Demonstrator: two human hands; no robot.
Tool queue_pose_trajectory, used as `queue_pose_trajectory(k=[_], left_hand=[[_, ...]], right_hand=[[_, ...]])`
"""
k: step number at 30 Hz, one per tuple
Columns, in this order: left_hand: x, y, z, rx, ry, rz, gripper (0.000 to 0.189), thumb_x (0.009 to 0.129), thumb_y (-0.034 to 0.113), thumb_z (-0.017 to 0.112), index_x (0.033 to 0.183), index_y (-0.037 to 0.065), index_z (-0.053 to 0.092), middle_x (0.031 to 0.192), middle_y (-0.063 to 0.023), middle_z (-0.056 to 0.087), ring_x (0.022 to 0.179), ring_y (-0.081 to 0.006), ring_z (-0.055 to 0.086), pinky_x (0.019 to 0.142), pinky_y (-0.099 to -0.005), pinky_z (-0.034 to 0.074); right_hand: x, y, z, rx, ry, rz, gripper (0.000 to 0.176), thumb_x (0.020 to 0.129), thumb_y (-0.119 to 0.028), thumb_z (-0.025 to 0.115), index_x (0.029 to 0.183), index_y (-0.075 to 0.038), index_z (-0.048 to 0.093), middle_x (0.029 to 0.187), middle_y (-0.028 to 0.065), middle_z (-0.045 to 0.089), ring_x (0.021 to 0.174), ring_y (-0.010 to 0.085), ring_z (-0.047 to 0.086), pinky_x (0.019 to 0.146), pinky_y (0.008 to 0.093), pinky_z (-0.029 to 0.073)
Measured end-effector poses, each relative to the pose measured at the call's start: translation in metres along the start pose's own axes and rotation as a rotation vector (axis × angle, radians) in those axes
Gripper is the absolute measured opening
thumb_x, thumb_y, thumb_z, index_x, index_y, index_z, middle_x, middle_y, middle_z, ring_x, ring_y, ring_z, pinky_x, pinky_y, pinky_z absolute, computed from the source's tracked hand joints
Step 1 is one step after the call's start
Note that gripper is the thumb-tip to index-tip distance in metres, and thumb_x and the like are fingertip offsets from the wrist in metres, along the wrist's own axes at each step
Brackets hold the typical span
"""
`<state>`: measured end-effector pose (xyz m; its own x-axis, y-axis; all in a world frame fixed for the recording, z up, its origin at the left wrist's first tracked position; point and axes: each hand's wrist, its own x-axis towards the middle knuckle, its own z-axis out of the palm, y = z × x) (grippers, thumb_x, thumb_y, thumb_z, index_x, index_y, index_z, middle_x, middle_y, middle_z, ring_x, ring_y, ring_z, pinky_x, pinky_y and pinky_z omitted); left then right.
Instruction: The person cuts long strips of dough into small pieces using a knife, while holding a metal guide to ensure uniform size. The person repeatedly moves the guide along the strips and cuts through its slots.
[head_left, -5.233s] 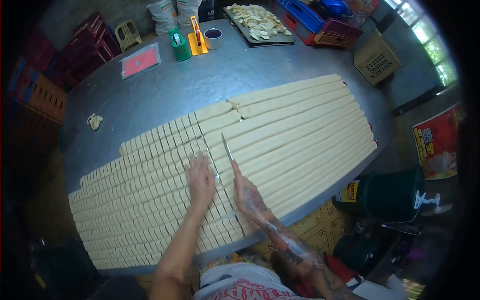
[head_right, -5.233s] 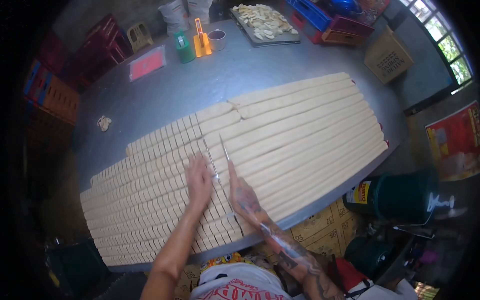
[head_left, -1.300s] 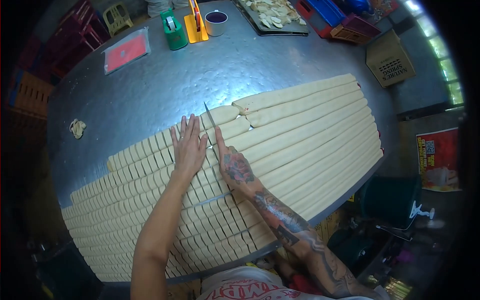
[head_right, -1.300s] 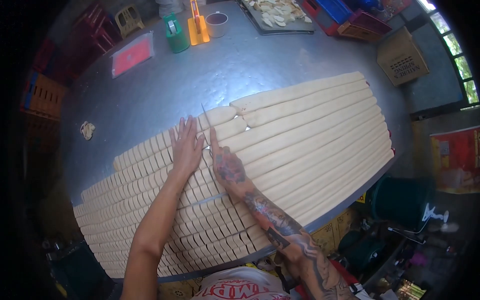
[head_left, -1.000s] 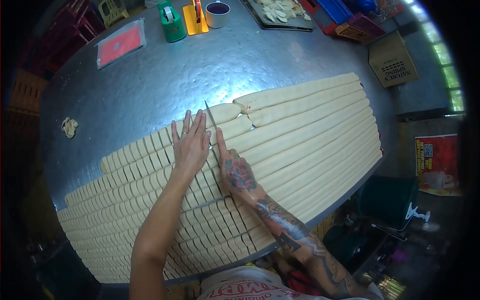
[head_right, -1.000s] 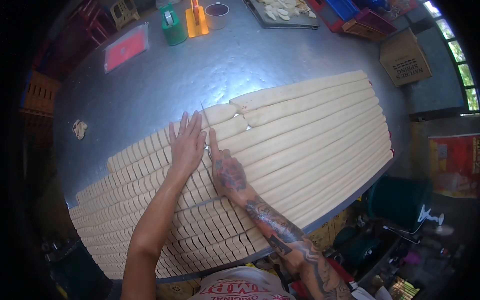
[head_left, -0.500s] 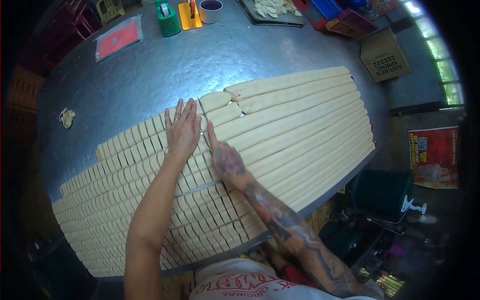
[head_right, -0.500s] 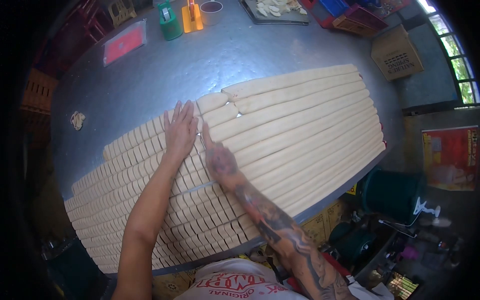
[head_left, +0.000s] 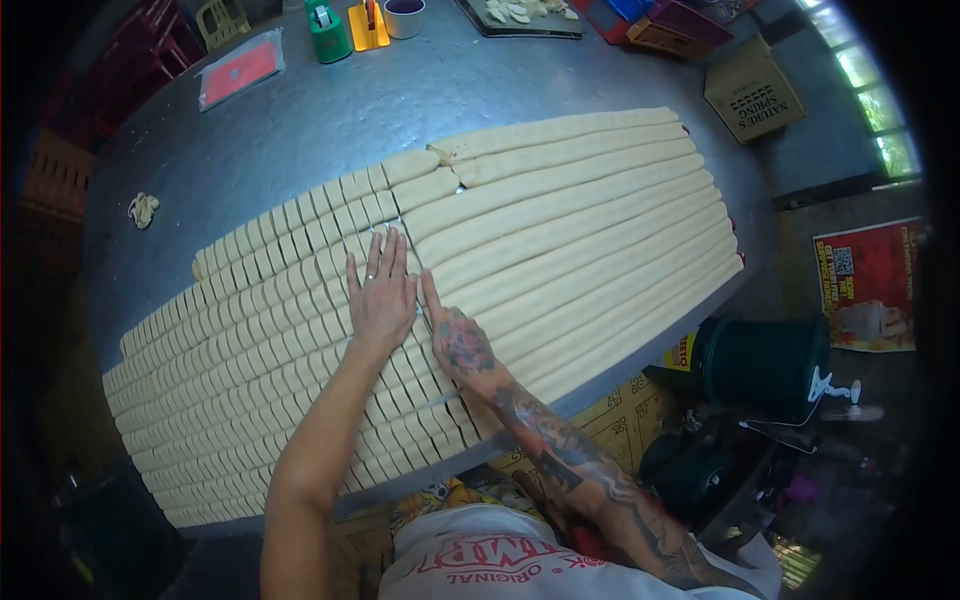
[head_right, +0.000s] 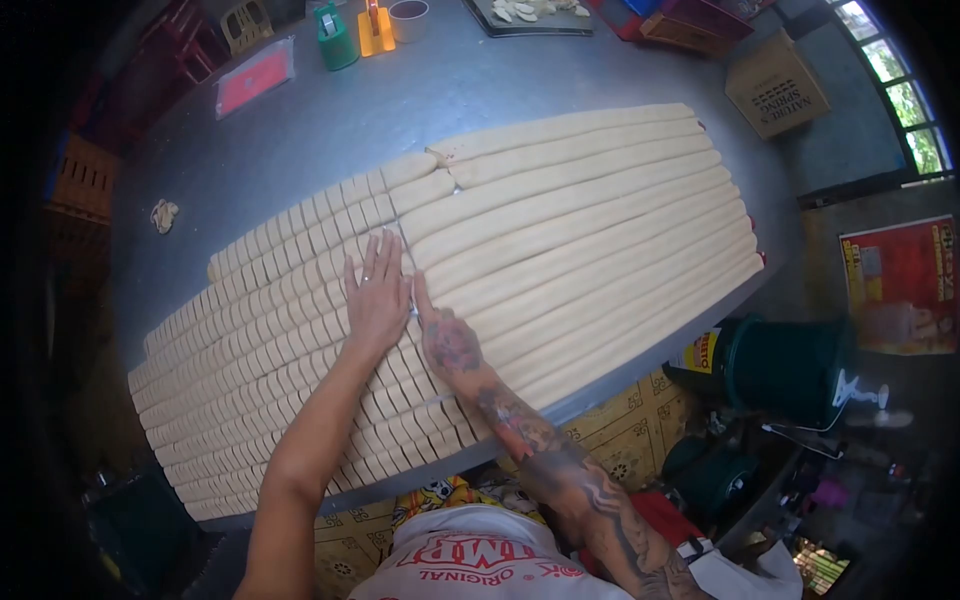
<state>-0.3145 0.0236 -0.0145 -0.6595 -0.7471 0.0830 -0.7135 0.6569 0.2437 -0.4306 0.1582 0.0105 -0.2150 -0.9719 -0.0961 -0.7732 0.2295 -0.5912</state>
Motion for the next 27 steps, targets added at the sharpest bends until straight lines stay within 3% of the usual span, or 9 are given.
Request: queue_pose_trajectory(k=[2, 4, 9, 11, 14, 17, 20, 25, 27], left_hand=[[-0.001, -0.004, 0.004, -0.002, 0.002, 0.004, 0.068, 0.115, 0.033, 0.047, 0.177, 0.010, 0.032, 0.185, -0.0040, 0.030, 0.172, -0.0266, 0.024, 0.138, -0.0631, 0.010], [-0.004, 0.000, -0.001, -0.019, -0.015, -0.007, 0.066, 0.116, 0.029, 0.045, 0.177, 0.009, 0.032, 0.186, -0.0068, 0.029, 0.173, -0.0293, 0.020, 0.138, -0.0651, 0.008], [-0.077, 0.051, -0.023, -0.193, 0.071, -0.030, 0.065, 0.115, 0.027, 0.044, 0.176, 0.007, 0.031, 0.185, -0.0096, 0.028, 0.174, -0.0324, 0.016, 0.137, -0.0671, 0.002], [-0.118, 0.078, -0.019, -0.138, -0.222, -0.022, 0.066, 0.115, 0.029, 0.045, 0.176, 0.007, 0.032, 0.186, -0.0083, 0.028, 0.174, -0.0295, 0.016, 0.137, -0.0654, 0.002], [-0.136, 0.090, -0.005, -0.001, -0.145, -0.015, 0.068, 0.115, 0.033, 0.045, 0.176, 0.007, 0.032, 0.186, -0.0068, 0.027, 0.174, -0.0261, 0.018, 0.138, -0.0637, 0.003], [-0.138, 0.090, 0.002, -0.047, -0.078, -0.030, 0.070, 0.114, 0.035, 0.045, 0.177, 0.008, 0.031, 0.187, -0.0058, 0.026, 0.174, -0.0234, 0.018, 0.138, -0.0623, 0.005], [-0.138, 0.088, 0.005, -0.036, -0.073, -0.022, 0.070, 0.115, 0.033, 0.046, 0.177, 0.007, 0.030, 0.187, -0.0064, 0.026, 0.174, -0.0256, 0.017, 0.138, -0.0628, 0.004], [-0.187, 0.120, -0.011, -0.181, -0.009, -0.096, 0.069, 0.114, 0.032, 0.046, 0.176, 0.005, 0.031, 0.186, -0.0094, 0.027, 0.174, -0.0277, 0.018, 0.137, -0.0649, 0.003], [-0.224, 0.141, -0.007, -0.175, -0.209, -0.031, 0.068, 0.114, 0.029, 0.046, 0.176, 0.004, 0.031, 0.185, -0.0143, 0.028, 0.173, -0.0293, 0.021, 0.136, -0.0681, 0.005]], right_hand=[[-0.047, -0.001, -0.005, -0.044, -0.027, -0.007, 0.095, 0.095, -0.001, 0.056, 0.180, -0.002, 0.012, 0.088, 0.0265, 0.069, 0.075, 0.0411, 0.072, 0.070, 0.0488, 0.062], [-0.093, -0.012, -0.016, -0.007, -0.208, 0.172, 0.093, 0.098, 0.003, 0.052, 0.180, -0.004, 0.009, 0.093, 0.0296, 0.069, 0.080, 0.0449, 0.071, 0.078, 0.0550, 0.059], [-0.120, -0.002, -0.008, 0.006, -0.113, 0.107, 0.090, 0.099, -0.004, 0.053, 0.180, -0.003, 0.013, 0.090, 0.0284, 0.070, 0.077, 0.0446, 0.073, 0.073, 0.0537, 0.062], [-0.118, -0.002, -0.003, 0.027, -0.101, 0.106, 0.089, 0.100, -0.005, 0.053, 0.180, -0.003, 0.014, 0.091, 0.0292, 0.070, 0.079, 0.0459, 0.074, 0.075, 0.0555, 0.061], [-0.132, 0.004, 0.004, 0.029, -0.041, 0.089, 0.087, 0.102, -0.007, 0.052, 0.180, -0.005, 0.014, 0.094, 0.0306, 0.071, 0.083, 0.0481, 0.074, 0.081, 0.0583, 0.061], [-0.167, 0.010, 0.006, 0.049, -0.048, 0.054, 0.090, 0.102, -0.003, 0.054, 0.180, -0.002, 0.010, 0.089, 0.0282, 0.067, 0.080, 0.0434, 0.071, 0.077, 0.0537, 0.059], [-0.231, 0.013, 0.014, -0.254, -0.035, 0.008, 0.100, 0.093, -0.002, 0.063, 0.180, -0.006, 0.015, 0.080, 0.0235, 0.067, 0.065, 0.0388, 0.072, 0.055, 0.0509, 0.060], [-0.246, 0.013, 0.013, -0.130, -0.051, 0.074, 0.097, 0.093, -0.005, 0.066, 0.179, -0.005, 0.022, 0.087, 0.0187, 0.068, 0.070, 0.0298, 0.071, 0.062, 0.0431, 0.061], [-0.246, 0.019, 0.019, -0.110, -0.010, 0.063, 0.091, 0.094, -0.007, 0.067, 0.177, -0.004, 0.028, 0.090, 0.0159, 0.068, 0.072, 0.0277, 0.070, 0.065, 0.0406, 0.060]])
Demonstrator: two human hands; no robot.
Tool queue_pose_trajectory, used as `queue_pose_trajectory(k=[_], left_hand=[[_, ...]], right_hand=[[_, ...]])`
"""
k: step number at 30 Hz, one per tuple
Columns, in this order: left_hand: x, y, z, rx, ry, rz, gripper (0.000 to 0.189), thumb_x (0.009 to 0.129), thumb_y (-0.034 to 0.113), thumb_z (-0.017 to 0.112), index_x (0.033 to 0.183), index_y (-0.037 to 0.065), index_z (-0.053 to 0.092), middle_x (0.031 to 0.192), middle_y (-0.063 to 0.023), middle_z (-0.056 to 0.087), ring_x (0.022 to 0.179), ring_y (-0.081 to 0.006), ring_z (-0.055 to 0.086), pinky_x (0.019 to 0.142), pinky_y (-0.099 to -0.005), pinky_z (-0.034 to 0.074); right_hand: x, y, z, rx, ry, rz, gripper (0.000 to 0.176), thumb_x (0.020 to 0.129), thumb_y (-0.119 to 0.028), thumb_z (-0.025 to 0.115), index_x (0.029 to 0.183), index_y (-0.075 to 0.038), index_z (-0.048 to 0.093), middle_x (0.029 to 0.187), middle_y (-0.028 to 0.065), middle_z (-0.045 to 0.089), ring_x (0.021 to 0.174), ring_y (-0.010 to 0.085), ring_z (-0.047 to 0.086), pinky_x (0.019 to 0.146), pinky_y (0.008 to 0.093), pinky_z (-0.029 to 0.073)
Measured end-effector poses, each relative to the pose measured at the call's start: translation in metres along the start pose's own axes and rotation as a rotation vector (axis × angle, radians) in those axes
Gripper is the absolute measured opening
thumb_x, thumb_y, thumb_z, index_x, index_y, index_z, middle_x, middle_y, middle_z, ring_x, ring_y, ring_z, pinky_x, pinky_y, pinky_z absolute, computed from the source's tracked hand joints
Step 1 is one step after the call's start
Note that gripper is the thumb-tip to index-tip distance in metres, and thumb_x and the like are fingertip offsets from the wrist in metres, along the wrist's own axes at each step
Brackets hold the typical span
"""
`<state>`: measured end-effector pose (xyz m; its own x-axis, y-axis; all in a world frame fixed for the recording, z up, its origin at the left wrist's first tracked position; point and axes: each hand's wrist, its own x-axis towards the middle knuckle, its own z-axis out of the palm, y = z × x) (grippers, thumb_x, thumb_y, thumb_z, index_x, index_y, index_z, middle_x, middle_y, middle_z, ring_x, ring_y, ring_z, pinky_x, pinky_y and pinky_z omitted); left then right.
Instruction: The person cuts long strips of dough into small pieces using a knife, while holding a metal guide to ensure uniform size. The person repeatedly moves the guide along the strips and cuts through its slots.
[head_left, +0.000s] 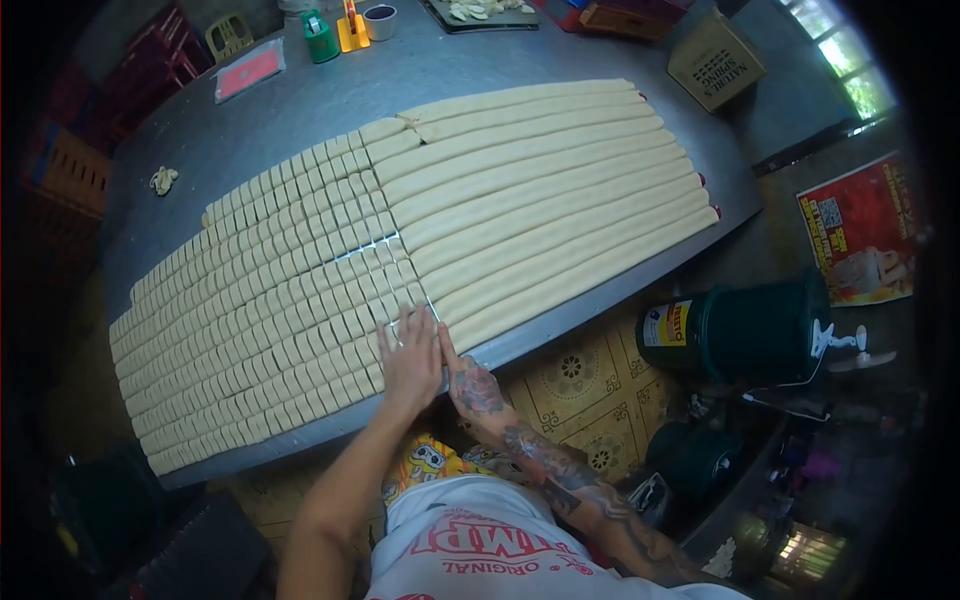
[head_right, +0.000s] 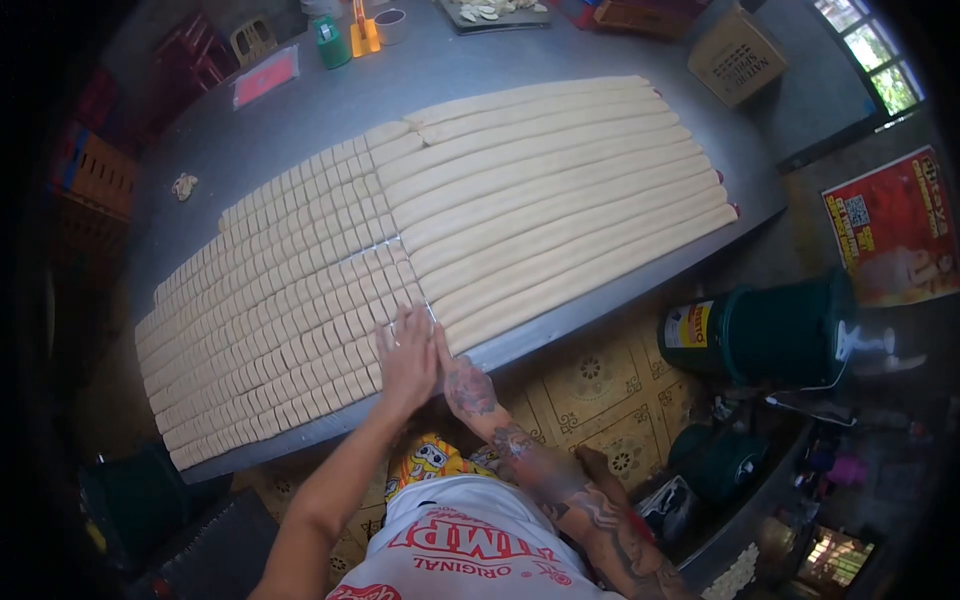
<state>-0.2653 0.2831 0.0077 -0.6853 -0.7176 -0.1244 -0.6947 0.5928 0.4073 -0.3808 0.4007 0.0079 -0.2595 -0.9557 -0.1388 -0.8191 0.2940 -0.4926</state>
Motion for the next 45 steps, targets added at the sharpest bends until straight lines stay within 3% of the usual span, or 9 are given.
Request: queue_pose_trajectory(k=[11, 15, 18, 20, 21, 22, 23, 26, 45], left_hand=[[-0.014, 0.009, 0.027, 0.049, 0.084, -0.052, 0.071, 0.114, 0.033, 0.044, 0.177, 0.005, 0.028, 0.185, -0.0126, 0.029, 0.173, -0.0279, 0.022, 0.137, -0.0662, 0.002], [-0.014, 0.004, 0.011, -0.163, 0.010, -0.039, 0.070, 0.114, 0.029, 0.048, 0.176, 0.004, 0.030, 0.184, -0.0145, 0.030, 0.172, -0.0321, 0.023, 0.136, -0.0676, 0.000], [-0.022, -0.018, 0.025, -0.223, 0.077, 0.048, 0.066, 0.112, 0.025, 0.052, 0.174, 0.004, 0.038, 0.182, -0.0171, 0.032, 0.171, -0.0354, 0.025, 0.136, -0.0686, 0.000], [-0.014, -0.017, 0.016, -0.288, -0.002, 0.009, 0.061, 0.111, 0.023, 0.055, 0.170, 0.007, 0.047, 0.180, -0.0204, 0.036, 0.171, -0.0381, 0.026, 0.136, -0.0682, 0.003], [-0.013, -0.016, 0.008, -0.337, 0.034, -0.001, 0.060, 0.111, 0.022, 0.057, 0.169, 0.008, 0.049, 0.178, -0.0217, 0.038, 0.170, -0.0392, 0.026, 0.136, -0.0672, 0.005], [-0.012, -0.014, -0.001, -0.387, 0.070, -0.018, 0.059, 0.110, 0.021, 0.059, 0.168, 0.009, 0.051, 0.177, -0.0231, 0.039, 0.170, -0.0403, 0.026, 0.136, -0.0661, 0.007], [-0.007, -0.014, -0.014, -0.388, 0.071, -0.013, 0.058, 0.111, 0.022, 0.059, 0.167, 0.010, 0.052, 0.176, -0.0231, 0.040, 0.169, -0.0418, 0.027, 0.136, -0.0631, 0.010], [0.007, -0.026, -0.026, -0.443, 0.074, -0.050, 0.056, 0.111, 0.022, 0.060, 0.165, 0.010, 0.054, 0.176, -0.0224, 0.041, 0.169, -0.0422, 0.026, 0.136, -0.0616, 0.011], [0.000, 0.036, -0.001, -0.472, 0.307, -0.238, 0.053, 0.110, 0.020, 0.061, 0.161, 0.007, 0.059, 0.173, -0.0240, 0.044, 0.168, -0.0441, 0.027, 0.136, -0.0604, 0.017]], right_hand=[[-0.140, -0.022, -0.090, 0.029, -0.453, 0.183, 0.076, 0.110, -0.017, 0.055, 0.177, -0.006, 0.021, 0.094, 0.0260, 0.074, 0.082, 0.0389, 0.076, 0.075, 0.0491, 0.060], [-0.112, -0.042, -0.140, 0.353, -0.255, 0.129, 0.071, 0.116, -0.021, 0.051, 0.178, -0.007, 0.019, 0.096, 0.0297, 0.076, 0.085, 0.0430, 0.079, 0.079, 0.0522, 0.060], [-0.035, -0.071, -0.165, 0.767, -0.118, 0.045, 0.057, 0.118, -0.028, 0.054, 0.169, -0.004, 0.043, 0.084, 0.0164, 0.074, 0.075, 0.0284, 0.076, 0.070, 0.0436, 0.058], [0.020, -0.110, -0.230, 1.371, -0.659, 0.080, 0.038, 0.117, -0.019, 0.058, 0.150, -0.001, 0.063, 0.136, 0.0106, 0.075, 0.128, 0.0211, 0.070, 0.113, 0.0345, 0.051], [0.040, -0.134, -0.249, 1.595, -0.706, -0.026, 0.048, 0.111, -0.040, 0.070, 0.143, -0.005, 0.070, 0.085, 0.0008, 0.063, 0.069, 0.0062, 0.058, 0.063, 0.0246, 0.045], [0.059, -0.156, -0.247, 1.416, -0.508, -0.427, 0.053, 0.107, -0.043, 0.075, 0.145, -0.007, 0.070, 0.086, 0.0017, 0.064, 0.076, 0.0058, 0.060, 0.065, 0.0264, 0.045], [0.083, -0.177, -0.302, 1.410, -0.876, -0.352, 0.062, 0.105, -0.044, 0.076, 0.148, 0.000, 0.066, 0.101, 0.0065, 0.071, 0.088, 0.0118, 0.069, 0.075, 0.0312, 0.056], [0.113, -0.235, -0.299, 1.601, -0.910, -0.625, 0.052, 0.108, -0.042, 0.075, 0.141, -0.004, 0.060, 0.096, 0.0047, 0.057, 0.084, 0.0153, 0.056, 0.074, 0.0336, 0.046], [0.047, -0.204, -0.358, 1.489, -1.019, -0.862, 0.060, 0.110, -0.039, 0.072, 0.155, -0.006, 0.051, 0.105, 0.0067, 0.062, 0.083, 0.0135, 0.061, 0.075, 0.0327, 0.052]])
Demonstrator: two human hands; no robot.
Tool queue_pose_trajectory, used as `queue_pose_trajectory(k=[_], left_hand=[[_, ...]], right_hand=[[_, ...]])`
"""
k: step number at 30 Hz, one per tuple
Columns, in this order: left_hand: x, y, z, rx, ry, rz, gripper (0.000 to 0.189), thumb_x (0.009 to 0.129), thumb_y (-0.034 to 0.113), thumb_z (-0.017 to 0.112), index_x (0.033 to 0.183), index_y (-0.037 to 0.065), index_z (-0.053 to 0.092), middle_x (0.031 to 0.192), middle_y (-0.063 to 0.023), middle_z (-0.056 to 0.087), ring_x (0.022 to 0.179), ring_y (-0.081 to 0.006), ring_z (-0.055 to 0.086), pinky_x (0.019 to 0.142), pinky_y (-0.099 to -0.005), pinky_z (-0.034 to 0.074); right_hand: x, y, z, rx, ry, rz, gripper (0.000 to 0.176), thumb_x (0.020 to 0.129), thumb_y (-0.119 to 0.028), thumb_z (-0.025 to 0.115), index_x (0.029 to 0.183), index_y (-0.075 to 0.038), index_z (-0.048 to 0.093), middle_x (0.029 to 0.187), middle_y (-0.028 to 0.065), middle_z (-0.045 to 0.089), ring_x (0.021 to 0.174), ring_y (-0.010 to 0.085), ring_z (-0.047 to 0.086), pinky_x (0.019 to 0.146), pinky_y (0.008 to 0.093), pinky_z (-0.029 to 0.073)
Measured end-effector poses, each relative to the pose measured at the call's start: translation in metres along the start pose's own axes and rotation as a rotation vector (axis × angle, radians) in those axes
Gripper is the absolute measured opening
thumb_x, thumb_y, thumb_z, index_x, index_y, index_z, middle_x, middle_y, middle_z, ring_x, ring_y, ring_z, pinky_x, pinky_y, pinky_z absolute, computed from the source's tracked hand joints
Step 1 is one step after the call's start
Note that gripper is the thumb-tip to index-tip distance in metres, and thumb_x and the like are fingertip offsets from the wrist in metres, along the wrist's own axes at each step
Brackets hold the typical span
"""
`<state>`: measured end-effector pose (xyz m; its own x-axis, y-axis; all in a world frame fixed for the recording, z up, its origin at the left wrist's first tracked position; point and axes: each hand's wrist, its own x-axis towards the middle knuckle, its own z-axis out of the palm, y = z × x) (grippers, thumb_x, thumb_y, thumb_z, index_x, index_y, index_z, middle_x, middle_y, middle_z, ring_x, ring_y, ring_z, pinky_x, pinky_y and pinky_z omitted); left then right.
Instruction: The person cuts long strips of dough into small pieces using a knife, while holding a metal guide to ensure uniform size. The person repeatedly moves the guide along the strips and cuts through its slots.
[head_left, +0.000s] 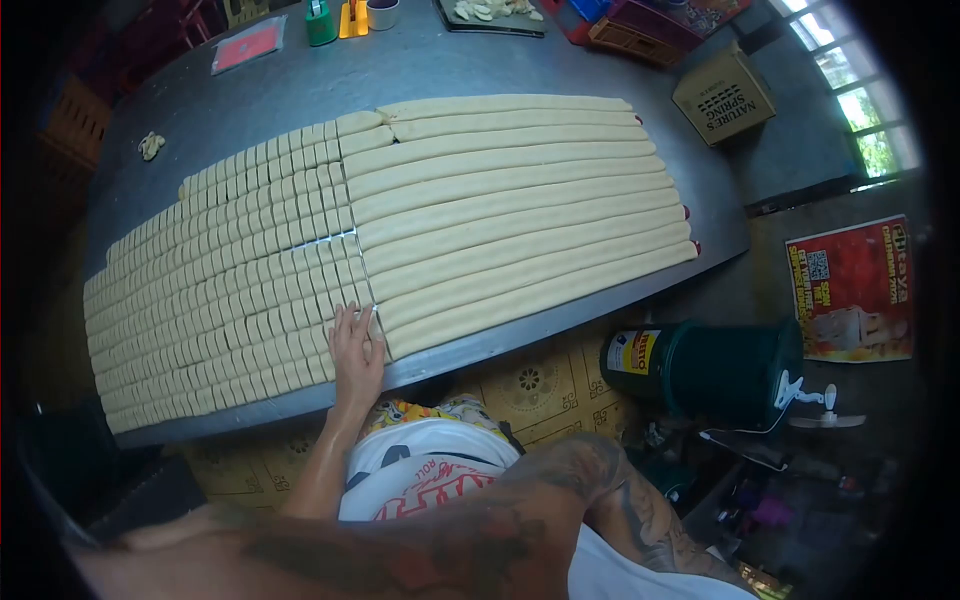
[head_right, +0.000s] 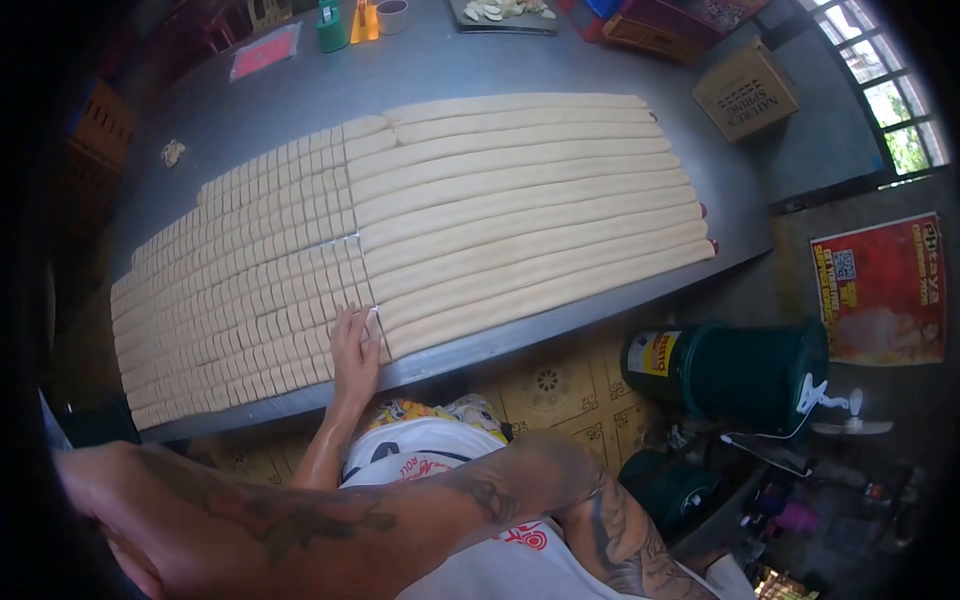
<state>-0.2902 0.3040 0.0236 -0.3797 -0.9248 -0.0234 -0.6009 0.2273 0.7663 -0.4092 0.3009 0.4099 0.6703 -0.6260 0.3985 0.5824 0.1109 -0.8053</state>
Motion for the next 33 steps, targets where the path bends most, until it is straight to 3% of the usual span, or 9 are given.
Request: queue_pose_trajectory(k=[9, 13, 15, 17, 19, 21, 25, 30, 33], left_hand=[[-0.046, 0.021, 0.014, 0.004, 0.046, -0.040, 0.052, 0.110, 0.015, 0.062, 0.161, 0.006, 0.058, 0.173, -0.0245, 0.044, 0.167, -0.0444, 0.029, 0.136, -0.0543, 0.022], [-0.053, 0.002, 0.001, -0.022, 0.140, -0.061, 0.051, 0.109, 0.013, 0.063, 0.160, 0.005, 0.060, 0.173, -0.0267, 0.043, 0.165, -0.0455, 0.033, 0.135, -0.0515, 0.027], [-0.061, 0.035, -0.022, -0.971, 0.297, -0.188, 0.045, 0.110, 0.014, 0.064, 0.153, 0.003, 0.064, 0.169, -0.0289, 0.046, 0.161, -0.0458, 0.039, 0.133, -0.0500, 0.033], [-0.049, -0.032, -0.017, -0.135, 0.258, -0.171, 0.037, 0.110, 0.013, 0.063, 0.144, -0.001, 0.069, 0.161, -0.0290, 0.054, 0.156, -0.0451, 0.046, 0.129, -0.0495, 0.038], [-0.038, -0.049, -0.027, -0.303, 0.330, -0.200, 0.033, 0.110, 0.011, 0.062, 0.139, -0.003, 0.072, 0.150, -0.0263, 0.062, 0.149, -0.0429, 0.054, 0.125, -0.0482, 0.044], [-0.015, -0.063, -0.046, -0.110, 0.279, -0.158, 0.032, 0.111, 0.010, 0.061, 0.137, -0.002, 0.074, 0.145, -0.0230, 0.066, 0.143, -0.0403, 0.058, 0.121, -0.0464, 0.047], [0.067, -0.082, -0.081, -0.131, 0.316, -0.161, 0.030, 0.111, 0.011, 0.059, 0.135, 0.000, 0.075, 0.145, -0.0203, 0.067, 0.141, -0.0368, 0.059, 0.121, -0.0456, 0.046], [0.187, -0.086, -0.116, -0.177, 0.300, -0.143, 0.031, 0.111, 0.010, 0.059, 0.136, 0.000, 0.074, 0.146, -0.0200, 0.067, 0.142, -0.0371, 0.058, 0.122, -0.0456, 0.045], [0.264, -0.081, -0.117, -0.132, 0.214, -0.048, 0.032, 0.111, 0.010, 0.059, 0.138, 0.000, 0.074, 0.149, -0.0207, 0.066, 0.144, -0.0386, 0.057, 0.124, -0.0462, 0.044]], right_hand=[[-0.042, -0.003, 0.027, -0.184, -0.068, 0.065, 0.064, 0.111, -0.038, 0.071, 0.162, -0.007, 0.046, 0.109, 0.0077, 0.064, 0.083, 0.0126, 0.063, 0.075, 0.0323, 0.055], [-0.057, 0.088, 0.001, -0.055, 0.328, 0.212, 0.075, 0.108, -0.029, 0.075, 0.168, -0.009, 0.035, 0.096, 0.0027, 0.055, 0.079, 0.0112, 0.054, 0.073, 0.0310, 0.048], [-0.098, 0.163, -0.049, -0.879, 0.623, -0.027, 0.090, 0.109, -0.027, 0.075, 0.178, -0.012, 0.019, 0.099, 0.0021, 0.053, 0.084, 0.0118, 0.053, 0.080, 0.0317, 0.049], [-0.133, 0.159, -0.069, -0.277, 0.834, 0.329, 0.104, 0.105, -0.024, 0.080, 0.181, -0.015, 0.009, 0.096, 0.0017, 0.053, 0.085, 0.0140, 0.054, 0.082, 0.0334, 0.049], [-0.167, 0.160, -0.096, -0.398, 0.908, 0.651, 0.123, 0.097, -0.021, 0.090, 0.181, -0.017, 0.002, 0.092, -0.0005, 0.052, 0.083, 0.0127, 0.052, 0.078, 0.0322, 0.048], [-0.200, 0.173, -0.122, -0.406, 0.830, 0.537, 0.137, 0.087, -0.021, 0.100, 0.182, -0.018, 0.000, 0.087, -0.0041, 0.048, 0.078, 0.0100, 0.048, 0.069, 0.0293, 0.044], [-0.229, 0.142, -0.103, -0.361, 0.731, 0.887, 0.145, 0.080, -0.019, 0.105, 0.182, -0.012, 0.002, 0.083, -0.0076, 0.043, 0.077, 0.0104, 0.044, 0.071, 0.0293, 0.042], [-0.265, 0.164, -0.080, -0.163, 0.832, 0.991, 0.135, 0.083, -0.023, 0.103, 0.181, -0.010, 0.011, 0.083, -0.0063, 0.045, 0.076, 0.0093, 0.044, 0.069, 0.0277, 0.040], [-0.207, 0.139, -0.129, -0.339, 0.910, 0.972, 0.126, 0.086, -0.026, 0.101, 0.179, -0.008, 0.018, 0.082, -0.0052, 0.042, 0.076, 0.0089, 0.042, 0.072, 0.0252, 0.038]])
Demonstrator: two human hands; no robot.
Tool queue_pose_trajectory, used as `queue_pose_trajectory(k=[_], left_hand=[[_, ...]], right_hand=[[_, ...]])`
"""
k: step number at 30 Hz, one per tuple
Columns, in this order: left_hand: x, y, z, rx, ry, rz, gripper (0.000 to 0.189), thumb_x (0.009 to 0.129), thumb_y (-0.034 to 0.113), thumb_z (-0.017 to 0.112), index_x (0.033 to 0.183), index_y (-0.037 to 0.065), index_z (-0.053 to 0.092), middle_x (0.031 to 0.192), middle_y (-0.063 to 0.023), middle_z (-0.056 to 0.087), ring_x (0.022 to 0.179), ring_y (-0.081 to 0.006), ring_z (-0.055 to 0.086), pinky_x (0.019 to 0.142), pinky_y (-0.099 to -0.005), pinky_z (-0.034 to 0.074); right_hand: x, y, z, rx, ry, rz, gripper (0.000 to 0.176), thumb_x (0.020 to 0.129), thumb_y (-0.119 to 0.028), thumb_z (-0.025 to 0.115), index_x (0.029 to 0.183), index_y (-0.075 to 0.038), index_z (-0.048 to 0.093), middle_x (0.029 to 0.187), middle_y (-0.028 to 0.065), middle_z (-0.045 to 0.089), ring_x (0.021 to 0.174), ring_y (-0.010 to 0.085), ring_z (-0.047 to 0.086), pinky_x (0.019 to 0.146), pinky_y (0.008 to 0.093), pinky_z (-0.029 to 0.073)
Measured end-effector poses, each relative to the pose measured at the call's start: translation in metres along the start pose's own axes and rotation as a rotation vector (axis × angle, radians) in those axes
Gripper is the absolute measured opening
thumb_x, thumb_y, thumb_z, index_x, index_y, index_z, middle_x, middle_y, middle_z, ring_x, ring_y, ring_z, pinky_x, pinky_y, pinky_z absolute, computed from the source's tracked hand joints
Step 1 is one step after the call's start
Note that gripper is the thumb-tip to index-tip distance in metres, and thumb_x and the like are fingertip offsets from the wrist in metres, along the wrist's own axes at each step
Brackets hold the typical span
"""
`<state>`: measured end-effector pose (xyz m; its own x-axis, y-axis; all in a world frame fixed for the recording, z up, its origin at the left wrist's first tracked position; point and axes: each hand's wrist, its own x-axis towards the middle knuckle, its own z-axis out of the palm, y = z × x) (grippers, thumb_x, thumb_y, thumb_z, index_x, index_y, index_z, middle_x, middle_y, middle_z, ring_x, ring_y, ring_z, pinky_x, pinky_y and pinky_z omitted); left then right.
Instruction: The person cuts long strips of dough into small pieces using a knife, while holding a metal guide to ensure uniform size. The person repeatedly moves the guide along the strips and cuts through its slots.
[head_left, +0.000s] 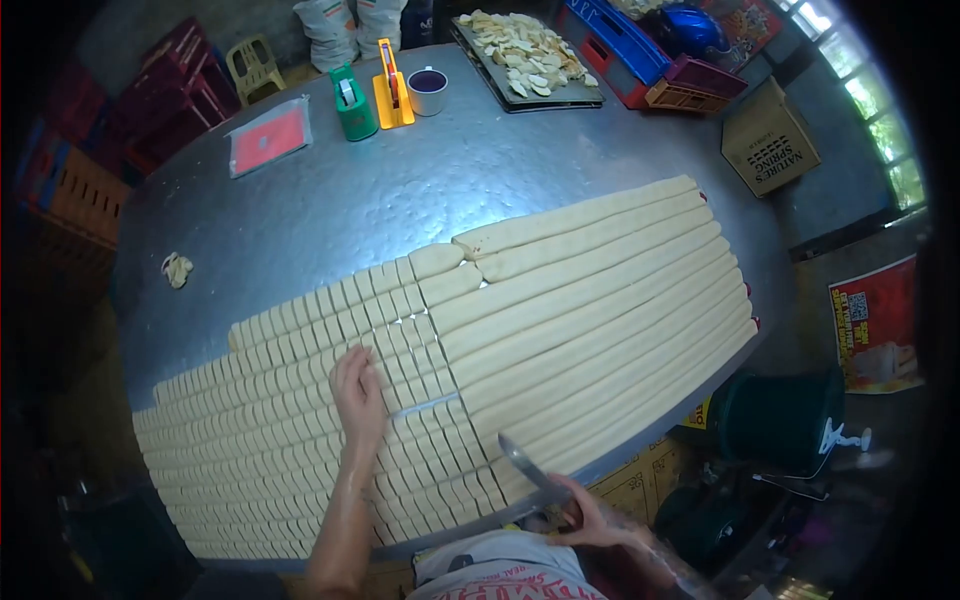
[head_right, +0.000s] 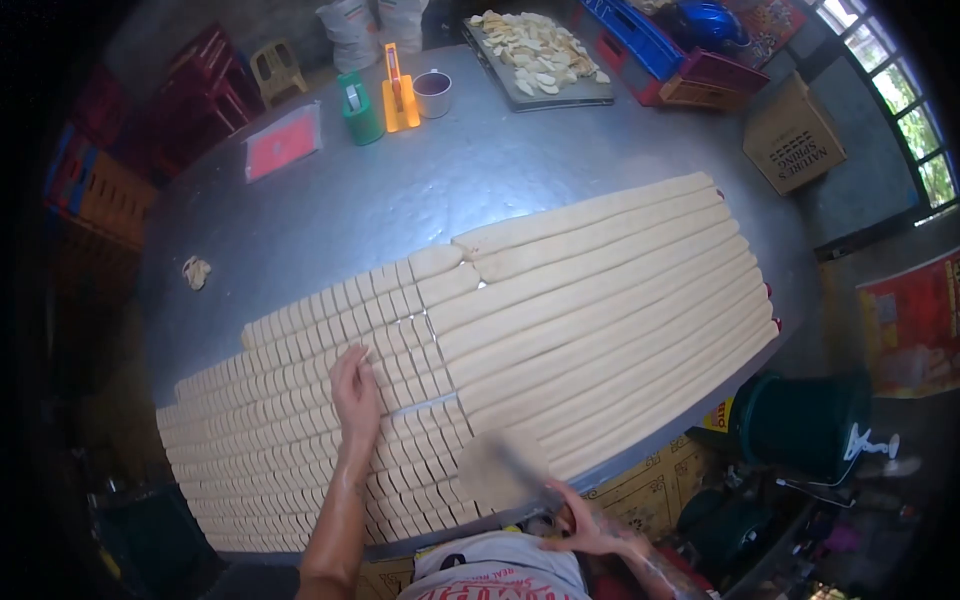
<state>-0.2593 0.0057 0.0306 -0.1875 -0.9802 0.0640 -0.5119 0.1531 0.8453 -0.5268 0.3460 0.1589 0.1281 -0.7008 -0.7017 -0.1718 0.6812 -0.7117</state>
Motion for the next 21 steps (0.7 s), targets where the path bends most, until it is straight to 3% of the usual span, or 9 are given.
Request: queue_pose_trajectory(k=[1, 3, 5, 9, 10, 12, 16, 19, 21], left_hand=[[0.024, 0.004, 0.009, 0.029, -0.058, 0.054, 0.033, 0.111, 0.010, 0.060, 0.139, 0.000, 0.074, 0.151, -0.0216, 0.065, 0.147, -0.0396, 0.055, 0.125, -0.0470, 0.042], [0.068, -0.007, 0.034, 0.168, -0.178, 0.222, 0.045, 0.112, 0.018, 0.061, 0.154, 0.003, 0.064, 0.166, -0.0208, 0.055, 0.159, -0.0390, 0.044, 0.133, -0.0517, 0.031], [0.104, 0.003, 0.058, 0.306, -0.208, 0.293, 0.052, 0.113, 0.025, 0.059, 0.161, 0.005, 0.057, 0.172, -0.0182, 0.049, 0.164, -0.0366, 0.037, 0.136, -0.0545, 0.023], [0.130, -0.004, 0.088, 0.661, -0.298, 0.361, 0.069, 0.115, 0.041, 0.054, 0.174, 0.009, 0.039, 0.181, -0.0105, 0.038, 0.172, -0.0305, 0.025, 0.139, -0.0608, 0.005], [0.131, -0.004, 0.089, 0.664, -0.302, 0.361, 0.069, 0.115, 0.041, 0.054, 0.174, 0.009, 0.039, 0.181, -0.0105, 0.038, 0.172, -0.0305, 0.025, 0.139, -0.0608, 0.005], [0.130, -0.005, 0.089, 0.631, -0.284, 0.349, 0.068, 0.115, 0.042, 0.052, 0.173, 0.008, 0.041, 0.180, -0.0101, 0.040, 0.171, -0.0296, 0.026, 0.139, -0.0613, 0.003], [0.130, -0.004, 0.088, 0.606, -0.293, 0.336, 0.068, 0.115, 0.042, 0.052, 0.173, 0.007, 0.041, 0.180, -0.0104, 0.041, 0.171, -0.0297, 0.026, 0.139, -0.0610, 0.003], [0.131, -0.005, 0.088, 0.570, -0.295, 0.313, 0.068, 0.115, 0.041, 0.054, 0.172, 0.007, 0.042, 0.179, -0.0110, 0.042, 0.171, -0.0303, 0.026, 0.139, -0.0608, 0.002], [0.131, -0.005, 0.088, 0.555, -0.302, 0.315, 0.067, 0.114, 0.039, 0.056, 0.171, 0.007, 0.044, 0.180, -0.0121, 0.040, 0.171, -0.0317, 0.026, 0.139, -0.0595, 0.002]], right_hand=[[0.019, -0.029, -0.006, 0.028, 0.087, -0.023, 0.103, 0.099, -0.023, 0.088, 0.177, -0.006, 0.023, 0.091, 0.0018, 0.057, 0.084, 0.0141, 0.055, 0.077, 0.0329, 0.047], [0.085, -0.042, -0.007, -0.003, 0.374, -0.211, 0.078, 0.111, -0.016, 0.069, 0.175, -0.003, 0.026, 0.116, 0.0182, 0.070, 0.102, 0.0293, 0.068, 0.088, 0.0465, 0.055], [0.157, -0.083, -0.025, -0.302, 0.537, -0.449, 0.066, 0.115, -0.010, 0.053, 0.174, 0.001, 0.025, 0.138, 0.0358, 0.063, 0.123, 0.0473, 0.066, 0.103, 0.0542, 0.054], [0.264, -0.123, -0.037, -0.594, 0.645, -0.504, 0.086, 0.102, 0.001, 0.055, 0.177, 0.004, 0.013, 0.123, 0.0395, 0.061, 0.099, 0.0522, 0.072, 0.086, 0.0531, 0.060], [0.277, -0.140, -0.039, -0.590, 0.644, -0.502, 0.086, 0.102, 0.001, 0.055, 0.177, 0.004, 0.013, 0.123, 0.0395, 0.061, 0.099, 0.0522, 0.072, 0.086, 0.0531, 0.060], [0.293, -0.168, -0.040, -0.544, 0.529, -0.203, 0.091, 0.103, 0.000, 0.055, 0.181, -0.007, 0.009, 0.126, 0.0359, 0.061, 0.103, 0.0505, 0.071, 0.089, 0.0512, 0.058], [0.322, -0.163, -0.042, -0.577, 0.539, -0.248, 0.096, 0.101, 0.002, 0.056, 0.181, -0.007, 0.004, 0.123, 0.0374, 0.060, 0.096, 0.0526, 0.072, 0.083, 0.0546, 0.059], [0.327, -0.159, -0.039, -0.721, 0.579, -0.355, 0.094, 0.099, 0.000, 0.055, 0.179, 0.000, 0.004, 0.117, 0.0353, 0.063, 0.082, 0.0437, 0.075, 0.071, 0.0486, 0.061], [0.329, -0.158, -0.038, -0.619, 0.534, -0.305, 0.098, 0.101, 0.001, 0.056, 0.180, -0.009, 0.000, 0.122, 0.0387, 0.061, 0.091, 0.0555, 0.071, 0.079, 0.0578, 0.059]])
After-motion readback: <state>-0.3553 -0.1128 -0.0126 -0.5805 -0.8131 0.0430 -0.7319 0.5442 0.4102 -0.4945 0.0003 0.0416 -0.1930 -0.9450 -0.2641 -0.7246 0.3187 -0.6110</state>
